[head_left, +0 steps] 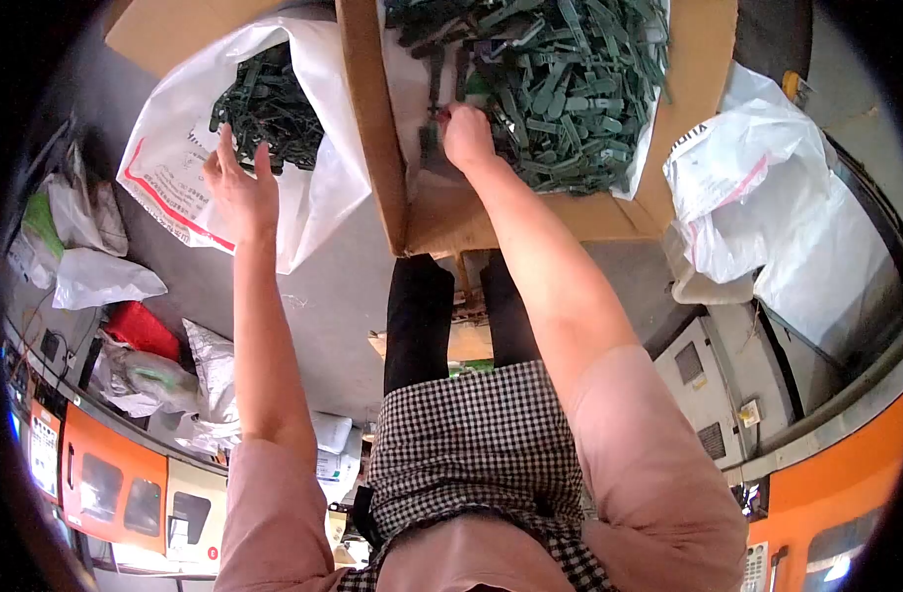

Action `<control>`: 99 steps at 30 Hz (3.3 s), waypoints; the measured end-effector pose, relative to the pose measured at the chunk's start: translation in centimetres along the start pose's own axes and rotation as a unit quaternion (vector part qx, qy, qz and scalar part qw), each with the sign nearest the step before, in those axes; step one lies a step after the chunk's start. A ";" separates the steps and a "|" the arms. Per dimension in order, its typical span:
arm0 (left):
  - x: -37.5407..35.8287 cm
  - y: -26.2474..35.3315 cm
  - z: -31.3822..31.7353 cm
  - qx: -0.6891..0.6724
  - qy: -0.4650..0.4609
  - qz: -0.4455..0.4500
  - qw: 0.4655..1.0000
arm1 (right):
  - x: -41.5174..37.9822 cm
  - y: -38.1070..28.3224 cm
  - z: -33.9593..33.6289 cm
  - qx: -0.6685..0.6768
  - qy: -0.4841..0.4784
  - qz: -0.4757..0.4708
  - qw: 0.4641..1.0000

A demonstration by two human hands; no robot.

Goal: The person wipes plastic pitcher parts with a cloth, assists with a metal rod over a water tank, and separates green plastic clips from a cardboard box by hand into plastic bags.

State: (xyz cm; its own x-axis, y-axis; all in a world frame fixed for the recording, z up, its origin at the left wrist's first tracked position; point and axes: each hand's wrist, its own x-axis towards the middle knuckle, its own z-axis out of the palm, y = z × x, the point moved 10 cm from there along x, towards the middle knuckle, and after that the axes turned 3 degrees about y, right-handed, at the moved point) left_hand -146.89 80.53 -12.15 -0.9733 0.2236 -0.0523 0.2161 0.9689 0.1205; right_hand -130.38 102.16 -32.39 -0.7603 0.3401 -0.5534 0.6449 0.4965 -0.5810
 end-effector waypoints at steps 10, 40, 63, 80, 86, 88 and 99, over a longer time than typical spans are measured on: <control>-9.7 21.1 8.8 -0.235 -0.324 0.284 0.871 | -11.3 -8.3 -15.7 -0.017 0.115 -0.295 0.948; -4.4 12.7 1.8 -0.287 0.034 0.028 0.957 | -5.9 8.1 -19.7 -0.204 0.066 0.100 0.972; -5.7 19.9 0.6 -0.234 -0.080 0.087 0.965 | -9.0 -1.6 -18.0 -0.081 0.145 -0.107 0.980; -5.0 24.9 -1.1 -0.079 -0.161 0.106 0.978 | -14.9 -7.9 -23.3 -0.199 0.229 -0.332 0.893; -5.8 28.1 -3.0 0.032 -0.162 0.236 0.958 | -15.5 -7.4 -24.6 -0.188 0.259 -0.316 0.893; -6.3 29.2 -3.4 0.042 -0.122 0.314 0.941 | -15.8 -7.6 -24.5 -0.202 0.260 -0.306 0.893; -9.2 28.8 -3.9 -0.369 -0.120 0.212 0.897 | -15.7 -5.0 -22.2 0.095 0.055 -0.031 0.994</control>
State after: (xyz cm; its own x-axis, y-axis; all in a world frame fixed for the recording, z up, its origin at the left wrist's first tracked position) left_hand -132.05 105.98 -4.35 -0.7523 0.6570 -0.0483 0.3663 0.4782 0.7982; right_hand -123.36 112.11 -7.52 -0.7965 0.4036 -0.4503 0.5913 0.3639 -0.7197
